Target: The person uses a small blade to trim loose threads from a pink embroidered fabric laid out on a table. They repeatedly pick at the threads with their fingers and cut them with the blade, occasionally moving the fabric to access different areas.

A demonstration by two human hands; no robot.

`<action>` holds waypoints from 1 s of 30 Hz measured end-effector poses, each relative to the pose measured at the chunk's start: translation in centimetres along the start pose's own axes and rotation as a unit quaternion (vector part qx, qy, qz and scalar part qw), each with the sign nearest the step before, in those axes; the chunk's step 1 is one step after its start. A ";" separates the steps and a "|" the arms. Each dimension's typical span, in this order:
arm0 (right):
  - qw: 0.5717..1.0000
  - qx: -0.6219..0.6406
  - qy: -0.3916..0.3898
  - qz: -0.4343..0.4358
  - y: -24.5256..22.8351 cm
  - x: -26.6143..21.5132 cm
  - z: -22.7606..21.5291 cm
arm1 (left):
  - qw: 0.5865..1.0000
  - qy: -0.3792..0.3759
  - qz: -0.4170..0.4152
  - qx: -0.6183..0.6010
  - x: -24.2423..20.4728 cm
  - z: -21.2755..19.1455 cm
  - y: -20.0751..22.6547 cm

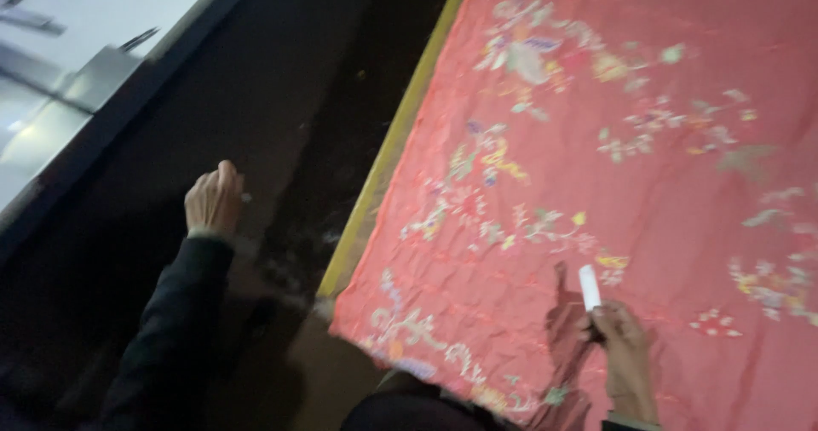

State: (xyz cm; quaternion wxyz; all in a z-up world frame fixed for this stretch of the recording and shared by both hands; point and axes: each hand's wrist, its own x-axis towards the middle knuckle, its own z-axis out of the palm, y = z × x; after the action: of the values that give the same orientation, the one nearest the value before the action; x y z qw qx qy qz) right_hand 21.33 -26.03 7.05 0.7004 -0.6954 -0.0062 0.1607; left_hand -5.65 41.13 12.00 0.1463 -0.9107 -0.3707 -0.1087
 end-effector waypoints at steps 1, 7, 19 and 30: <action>1.000 -0.005 -0.004 0.007 0.1 0.2 0.2 | 0.999 -0.003 0.034 -0.015 -1.2 -1.5 1.4; 0.994 -0.059 0.086 -0.031 -3.0 2.2 -0.2 | 0.977 0.002 0.089 -0.196 -1.6 -7.7 17.3; 0.901 -0.266 0.289 -0.183 -3.1 10.9 -16.8 | 0.923 0.251 0.155 -0.247 0.4 2.3 37.2; 0.936 -0.050 0.325 -0.127 -5.7 9.7 -15.8 | 0.927 0.260 0.201 -0.180 -1.0 -4.4 36.4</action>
State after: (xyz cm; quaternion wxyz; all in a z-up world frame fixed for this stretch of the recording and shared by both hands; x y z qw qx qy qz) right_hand 35.42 -38.98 10.00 0.6429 -0.7374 0.1256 -0.1650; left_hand 18.99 14.14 9.06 0.0894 -0.9170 -0.1034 -0.3747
